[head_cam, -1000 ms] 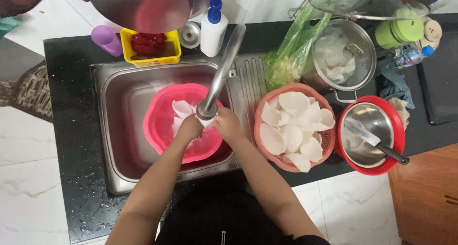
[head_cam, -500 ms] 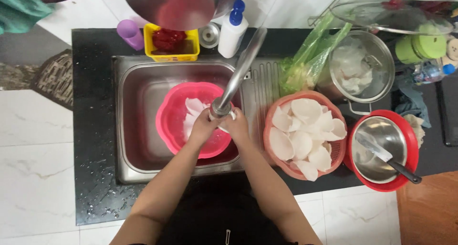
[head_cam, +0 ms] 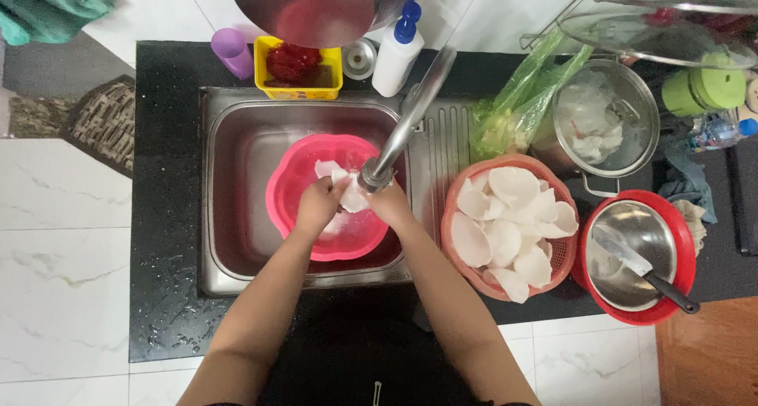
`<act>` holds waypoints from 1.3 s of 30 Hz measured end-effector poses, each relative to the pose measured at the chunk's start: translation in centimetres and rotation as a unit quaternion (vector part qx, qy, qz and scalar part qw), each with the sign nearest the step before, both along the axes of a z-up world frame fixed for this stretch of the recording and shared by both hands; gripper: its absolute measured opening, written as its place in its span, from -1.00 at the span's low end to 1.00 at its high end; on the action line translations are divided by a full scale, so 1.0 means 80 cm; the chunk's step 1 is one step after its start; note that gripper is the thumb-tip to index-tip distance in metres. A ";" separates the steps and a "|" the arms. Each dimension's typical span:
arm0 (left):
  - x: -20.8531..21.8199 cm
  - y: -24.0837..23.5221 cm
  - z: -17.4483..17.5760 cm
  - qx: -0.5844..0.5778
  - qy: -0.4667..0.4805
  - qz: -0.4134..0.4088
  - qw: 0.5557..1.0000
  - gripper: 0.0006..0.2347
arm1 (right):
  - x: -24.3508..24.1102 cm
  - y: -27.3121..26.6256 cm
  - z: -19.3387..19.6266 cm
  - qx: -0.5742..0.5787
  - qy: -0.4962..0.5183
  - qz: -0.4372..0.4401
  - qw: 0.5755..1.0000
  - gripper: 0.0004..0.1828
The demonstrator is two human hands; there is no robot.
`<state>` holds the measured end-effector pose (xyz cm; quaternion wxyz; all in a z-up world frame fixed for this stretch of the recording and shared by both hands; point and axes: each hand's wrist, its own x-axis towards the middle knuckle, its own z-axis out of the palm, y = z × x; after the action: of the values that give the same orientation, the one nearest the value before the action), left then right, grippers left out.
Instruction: Washing and rinsing pieces of coconut meat in a sink using colanders.
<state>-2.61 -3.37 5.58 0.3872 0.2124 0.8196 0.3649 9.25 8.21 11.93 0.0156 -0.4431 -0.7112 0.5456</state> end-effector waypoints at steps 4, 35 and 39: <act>-0.002 0.000 0.024 -0.014 -0.016 -0.044 0.999 -0.61 | 0.022 0.014 -0.027 -0.020 0.012 -0.046 0.999 -0.71; -0.001 -0.062 -0.287 -0.235 0.089 -0.395 0.884 -0.56 | 0.271 0.066 -0.024 0.545 -0.035 -0.162 0.822 -0.15; 0.032 -0.071 -0.209 -0.215 0.260 -0.472 0.815 -0.71 | 0.192 -0.005 0.010 0.519 0.096 -0.026 0.849 -0.35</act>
<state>-0.06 -9.02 -11.12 0.3198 0.5716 0.7466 -0.1165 24.58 7.82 12.74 0.3258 -0.3337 -0.8740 0.1361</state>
